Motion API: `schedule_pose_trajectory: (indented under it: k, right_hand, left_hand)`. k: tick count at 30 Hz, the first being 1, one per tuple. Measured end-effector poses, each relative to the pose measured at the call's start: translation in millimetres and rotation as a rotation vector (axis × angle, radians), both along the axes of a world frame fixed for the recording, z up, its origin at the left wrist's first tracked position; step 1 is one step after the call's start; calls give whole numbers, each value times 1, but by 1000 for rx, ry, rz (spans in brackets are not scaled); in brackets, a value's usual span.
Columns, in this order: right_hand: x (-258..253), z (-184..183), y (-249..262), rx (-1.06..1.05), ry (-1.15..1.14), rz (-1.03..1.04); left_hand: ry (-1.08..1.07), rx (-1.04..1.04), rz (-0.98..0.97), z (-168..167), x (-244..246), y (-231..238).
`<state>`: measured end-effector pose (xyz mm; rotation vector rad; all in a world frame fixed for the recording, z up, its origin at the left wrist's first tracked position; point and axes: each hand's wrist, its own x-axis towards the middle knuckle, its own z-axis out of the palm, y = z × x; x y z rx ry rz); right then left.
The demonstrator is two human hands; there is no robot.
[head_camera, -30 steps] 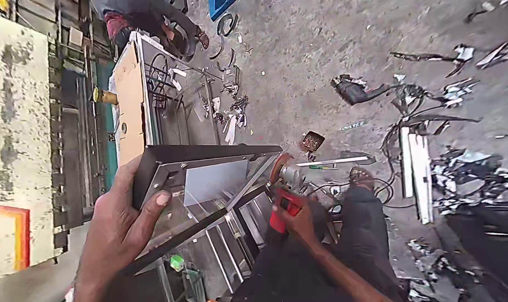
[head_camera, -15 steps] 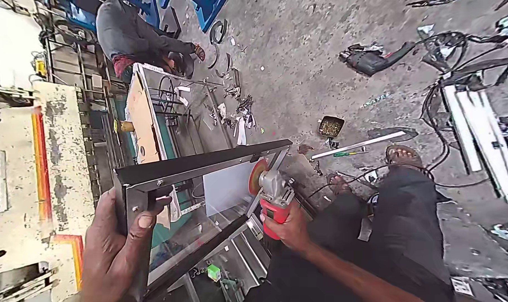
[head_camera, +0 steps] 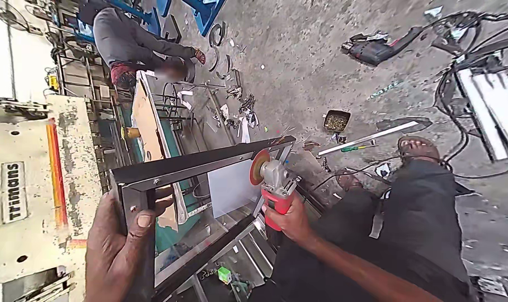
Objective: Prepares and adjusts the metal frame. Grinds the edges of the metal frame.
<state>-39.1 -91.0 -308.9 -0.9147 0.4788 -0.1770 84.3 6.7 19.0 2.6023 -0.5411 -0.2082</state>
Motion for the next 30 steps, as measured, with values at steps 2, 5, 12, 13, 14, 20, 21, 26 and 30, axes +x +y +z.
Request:
schedule_pose_trajectory:
  k: [2,5,12,13,14,20,21,26,30]
  right_hand:
    - [-1,1,-1,1,-1,4]
    - [-7,4,1,-11,-2,30]
    - [2,2,2,25,-13,-14]
    - [2,2,2,19,-14,-13]
    - [1,2,3,5,-18,-5]
    - [-3,4,6,-34,-30,6]
    - [0,4,5,-29,-27,-1]
    - [-2,6,4,-43,-25,21]
    - [-3,3,5,-31,-35,23]
  left_hand:
    - [9,-4,-6,-1,0,-1]
    - [12,-8,-2,0,1,0]
    - [4,12,-10,1,2,2]
    - [4,9,-13,1,3,2]
    - [6,3,-15,1,3,2]
    - [8,4,-21,0,4,1]
    - [8,10,-20,0,4,1]
    - [17,7,-34,2,6,6]
    - [13,14,-18,1,6,6]
